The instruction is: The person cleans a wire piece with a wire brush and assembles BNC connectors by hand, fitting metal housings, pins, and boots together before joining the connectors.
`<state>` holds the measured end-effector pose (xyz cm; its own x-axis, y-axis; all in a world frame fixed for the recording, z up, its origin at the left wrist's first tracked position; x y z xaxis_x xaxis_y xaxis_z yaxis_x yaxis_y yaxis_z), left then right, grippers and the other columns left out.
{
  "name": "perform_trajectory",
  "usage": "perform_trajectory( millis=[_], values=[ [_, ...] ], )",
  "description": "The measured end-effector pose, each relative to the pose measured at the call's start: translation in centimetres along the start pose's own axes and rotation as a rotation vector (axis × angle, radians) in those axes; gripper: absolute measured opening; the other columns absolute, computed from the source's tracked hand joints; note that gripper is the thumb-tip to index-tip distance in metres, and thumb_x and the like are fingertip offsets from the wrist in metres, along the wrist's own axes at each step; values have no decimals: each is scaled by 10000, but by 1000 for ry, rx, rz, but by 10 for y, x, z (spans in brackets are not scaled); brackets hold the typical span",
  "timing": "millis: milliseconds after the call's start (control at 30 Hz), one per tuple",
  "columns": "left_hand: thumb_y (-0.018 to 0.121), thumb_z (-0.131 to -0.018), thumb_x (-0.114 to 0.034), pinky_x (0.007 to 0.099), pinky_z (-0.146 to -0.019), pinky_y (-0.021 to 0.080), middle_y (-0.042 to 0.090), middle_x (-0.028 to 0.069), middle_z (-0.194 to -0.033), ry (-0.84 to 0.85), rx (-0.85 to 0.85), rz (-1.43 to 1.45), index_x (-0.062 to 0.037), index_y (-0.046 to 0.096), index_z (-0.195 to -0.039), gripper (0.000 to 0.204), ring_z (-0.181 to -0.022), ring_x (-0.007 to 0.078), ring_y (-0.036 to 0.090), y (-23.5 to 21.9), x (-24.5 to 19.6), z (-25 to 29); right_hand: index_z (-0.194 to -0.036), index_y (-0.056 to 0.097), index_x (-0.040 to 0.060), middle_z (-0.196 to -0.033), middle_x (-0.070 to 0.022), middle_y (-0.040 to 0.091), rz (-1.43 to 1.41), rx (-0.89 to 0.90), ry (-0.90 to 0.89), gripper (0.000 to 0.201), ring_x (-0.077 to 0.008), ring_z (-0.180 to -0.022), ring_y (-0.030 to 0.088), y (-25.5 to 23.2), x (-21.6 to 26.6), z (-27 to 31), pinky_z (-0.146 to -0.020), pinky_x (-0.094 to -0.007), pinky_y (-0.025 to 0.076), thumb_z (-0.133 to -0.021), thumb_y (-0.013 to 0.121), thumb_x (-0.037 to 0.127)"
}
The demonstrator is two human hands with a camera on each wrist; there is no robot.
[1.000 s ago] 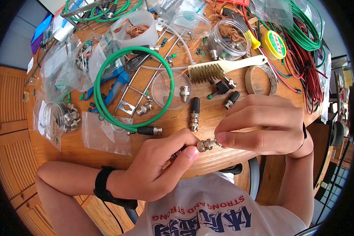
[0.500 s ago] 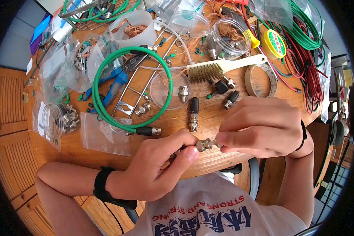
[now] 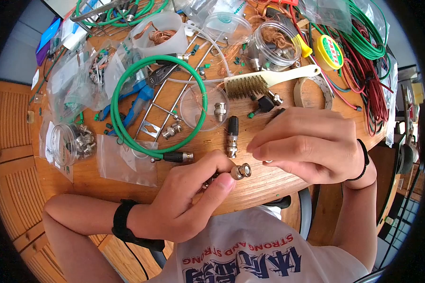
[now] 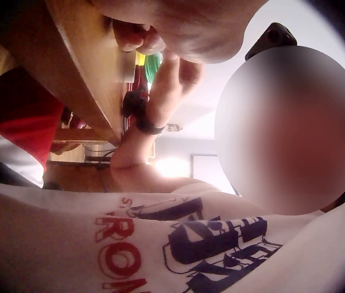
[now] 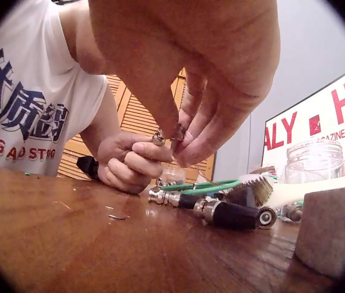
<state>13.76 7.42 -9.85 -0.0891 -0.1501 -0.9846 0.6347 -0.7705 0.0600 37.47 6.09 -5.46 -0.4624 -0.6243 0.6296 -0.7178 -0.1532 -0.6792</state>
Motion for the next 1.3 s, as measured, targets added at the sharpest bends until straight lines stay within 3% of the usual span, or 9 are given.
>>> perform_trajectory(
  millis=[133, 300, 433, 500, 800, 1300],
  values=[
    [536, -1074, -142, 341, -576, 377, 470, 87, -702, -14, 9, -13, -10, 557, -1003, 151, -584, 200, 466, -1, 0, -1, -977, 780, 11, -922, -96, 702, -56, 37, -54, 148, -230, -776, 693, -1, -1, -1, -622, -347, 532, -882, 801, 123],
    [553, -1068, -166, 345, -544, 383, 487, 83, -653, 137, 33, -75, -33, 585, -997, 154, -540, 189, 487, 2, 4, -3, -1018, 773, 2, -922, -103, 691, 22, 61, -18, 209, -236, -760, 667, -2, 1, -1, -634, -361, 517, -852, 816, 121],
    [562, -1061, -168, 346, -513, 358, 461, 65, -610, 51, 79, -99, -43, 589, -980, 151, -498, 178, 459, -2, -2, -1, -1041, 751, 12, -907, -113, 674, 160, 32, 44, 241, -262, -783, 663, -1, -1, -1, -668, -360, 520, -837, 827, 115],
    [544, -1057, -143, 270, -584, 450, 659, 40, -767, -50, 199, -187, 0, 623, -967, 186, -610, 97, 575, -5, -5, -2, -1024, 716, 17, -897, -118, 666, 200, 26, 129, 244, -295, -800, 656, -2, -5, 0, -700, -373, 523, -824, 828, 99],
    [560, -1044, -136, 274, -590, 468, 675, 56, -779, -17, 199, -199, 12, 630, -960, 184, -632, 110, 612, -5, -5, -2, -966, 701, 18, -925, -102, 663, 365, 108, 180, 225, -305, -863, 639, -9, -7, -1, -774, -410, 513, -785, 823, 73],
    [569, -1039, -134, 282, -593, 480, 684, 69, -777, -10, 201, -204, 17, 625, -963, 178, -631, 126, 633, -4, -5, -2, -941, 745, 32, -913, -72, 618, 364, 85, 182, 249, -266, -831, 618, -9, -8, 0, -726, -388, 502, -733, 863, 103]
  ],
)
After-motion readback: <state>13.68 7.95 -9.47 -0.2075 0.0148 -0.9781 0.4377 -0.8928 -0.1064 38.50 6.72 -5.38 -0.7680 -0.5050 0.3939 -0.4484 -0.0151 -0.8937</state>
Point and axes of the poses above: each hand's wrist, its own z-axis away from the middle knuckle, its own y-axis out of the palm, x = y × z, the point moved 2 cm from there along -z, towards the middle knuckle
